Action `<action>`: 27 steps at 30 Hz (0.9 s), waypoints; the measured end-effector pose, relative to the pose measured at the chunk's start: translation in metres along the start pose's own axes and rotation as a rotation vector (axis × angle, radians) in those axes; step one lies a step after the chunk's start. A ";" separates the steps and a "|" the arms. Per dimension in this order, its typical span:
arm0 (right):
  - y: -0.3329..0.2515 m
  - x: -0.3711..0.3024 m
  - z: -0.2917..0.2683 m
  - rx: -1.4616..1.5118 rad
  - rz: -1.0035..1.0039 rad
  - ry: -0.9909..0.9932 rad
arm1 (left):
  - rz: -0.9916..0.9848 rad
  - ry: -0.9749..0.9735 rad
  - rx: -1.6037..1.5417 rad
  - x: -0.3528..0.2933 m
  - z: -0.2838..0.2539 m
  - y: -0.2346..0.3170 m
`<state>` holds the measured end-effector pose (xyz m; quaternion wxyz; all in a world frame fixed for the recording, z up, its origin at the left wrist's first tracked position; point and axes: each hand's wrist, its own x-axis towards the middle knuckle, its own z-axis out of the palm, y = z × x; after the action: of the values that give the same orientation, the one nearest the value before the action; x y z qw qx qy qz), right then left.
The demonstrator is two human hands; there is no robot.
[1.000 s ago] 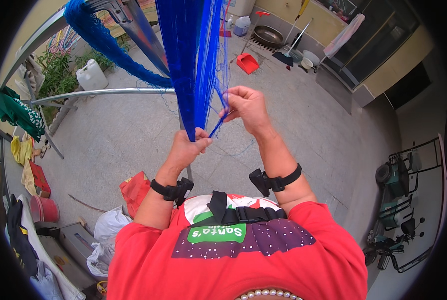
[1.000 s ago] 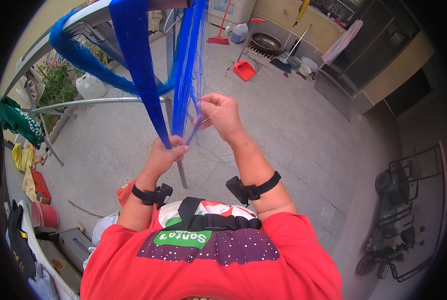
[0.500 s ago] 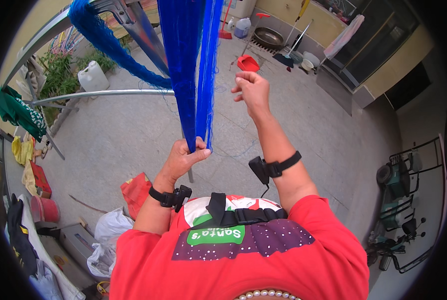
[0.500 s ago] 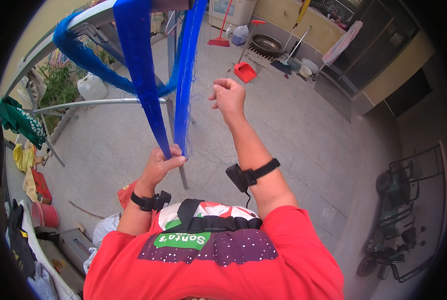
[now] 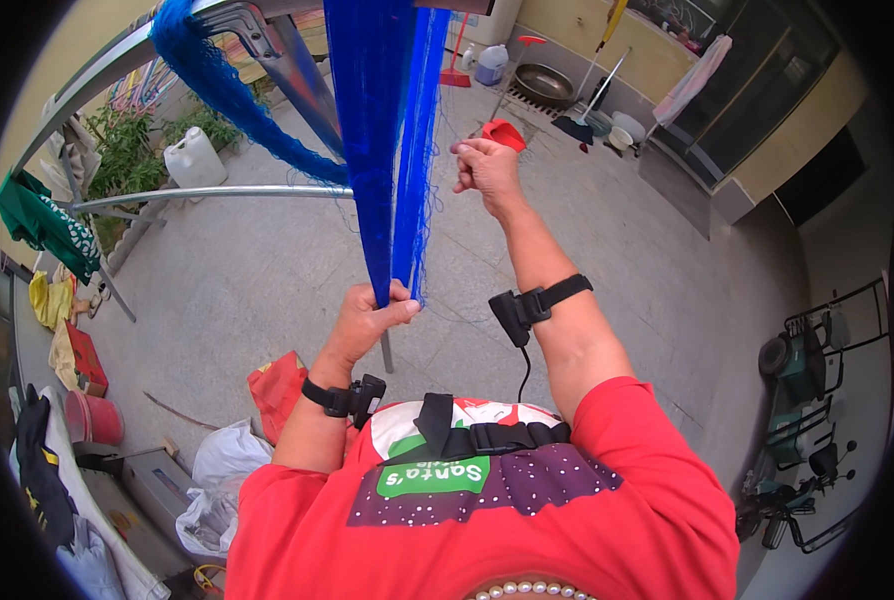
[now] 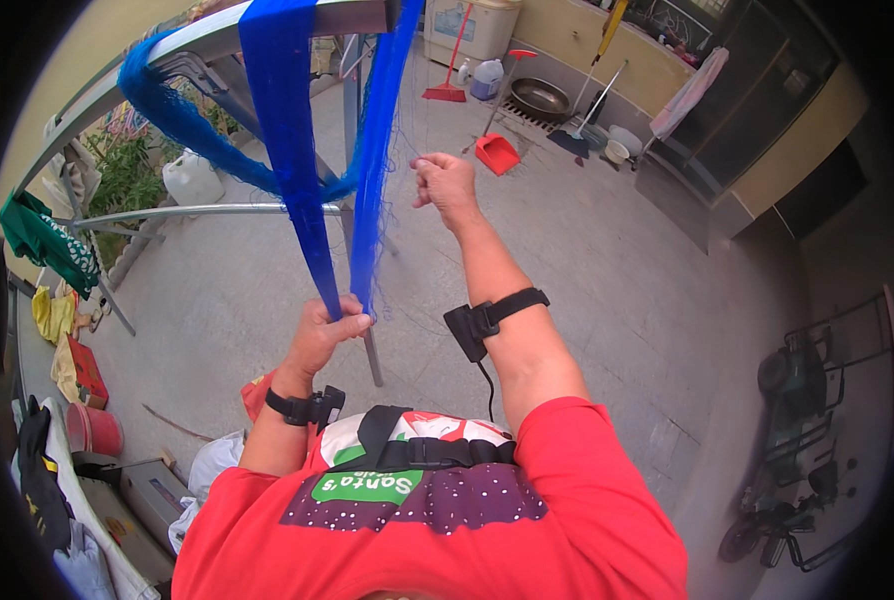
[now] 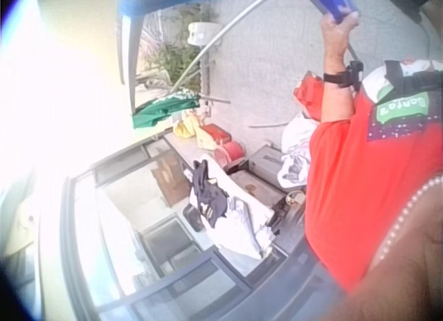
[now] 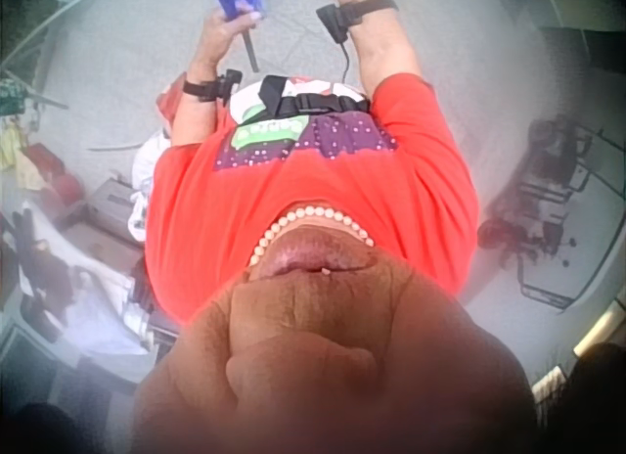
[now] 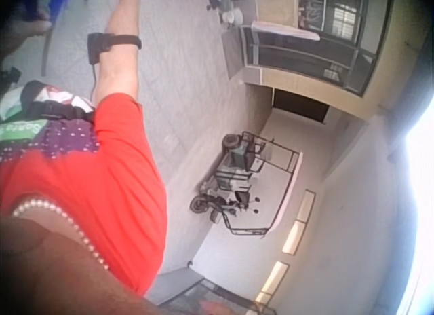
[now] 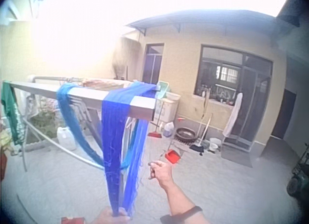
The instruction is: The person repairs a blue fishing net by hand, repeatedly pulling loose threads through the mesh and tightening them. The net is draped over a metal frame while the person works on individual sections.
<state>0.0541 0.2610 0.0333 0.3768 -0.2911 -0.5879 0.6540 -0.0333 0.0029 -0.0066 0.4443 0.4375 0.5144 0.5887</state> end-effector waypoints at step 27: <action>-0.035 -0.043 -0.145 -0.025 0.016 0.529 | -0.105 -0.114 0.107 0.010 -0.007 0.008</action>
<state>0.2021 0.3058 0.0448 0.5083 -0.4613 -0.4747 0.5508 -0.0428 0.0110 0.0015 0.4789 0.4659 0.5413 0.5104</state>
